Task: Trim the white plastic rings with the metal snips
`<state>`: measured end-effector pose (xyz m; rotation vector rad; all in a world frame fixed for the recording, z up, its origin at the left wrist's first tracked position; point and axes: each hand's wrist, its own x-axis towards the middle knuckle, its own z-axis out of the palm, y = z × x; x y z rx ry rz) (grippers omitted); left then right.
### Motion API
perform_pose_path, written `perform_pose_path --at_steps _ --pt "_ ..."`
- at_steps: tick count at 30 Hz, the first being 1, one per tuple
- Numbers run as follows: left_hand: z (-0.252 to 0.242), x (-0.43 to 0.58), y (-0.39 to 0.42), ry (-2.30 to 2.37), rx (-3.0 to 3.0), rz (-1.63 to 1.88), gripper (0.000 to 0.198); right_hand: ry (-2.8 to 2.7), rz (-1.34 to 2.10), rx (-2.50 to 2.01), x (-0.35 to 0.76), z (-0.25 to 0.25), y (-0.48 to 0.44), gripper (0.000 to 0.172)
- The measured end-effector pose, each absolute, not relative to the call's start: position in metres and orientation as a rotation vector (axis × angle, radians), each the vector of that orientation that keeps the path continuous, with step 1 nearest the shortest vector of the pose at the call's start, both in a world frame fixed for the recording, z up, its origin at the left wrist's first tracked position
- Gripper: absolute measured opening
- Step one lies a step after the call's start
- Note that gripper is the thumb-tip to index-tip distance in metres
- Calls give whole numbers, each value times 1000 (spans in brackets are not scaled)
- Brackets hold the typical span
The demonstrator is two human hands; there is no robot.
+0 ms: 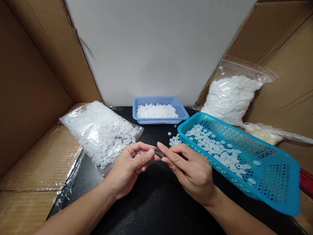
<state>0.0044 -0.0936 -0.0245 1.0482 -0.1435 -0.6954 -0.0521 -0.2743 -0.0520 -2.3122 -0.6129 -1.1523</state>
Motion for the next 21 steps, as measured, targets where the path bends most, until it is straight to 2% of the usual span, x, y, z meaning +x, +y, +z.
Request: perform_pose_path --at_steps 10,21 --pt "-24 -2 -94 -127 1039 -671 19 -619 -1231 -2354 -52 -48 -271 30" --pt "-24 1 -95 -144 1062 -691 21 -630 -1188 -2392 -54 -45 -272 30"
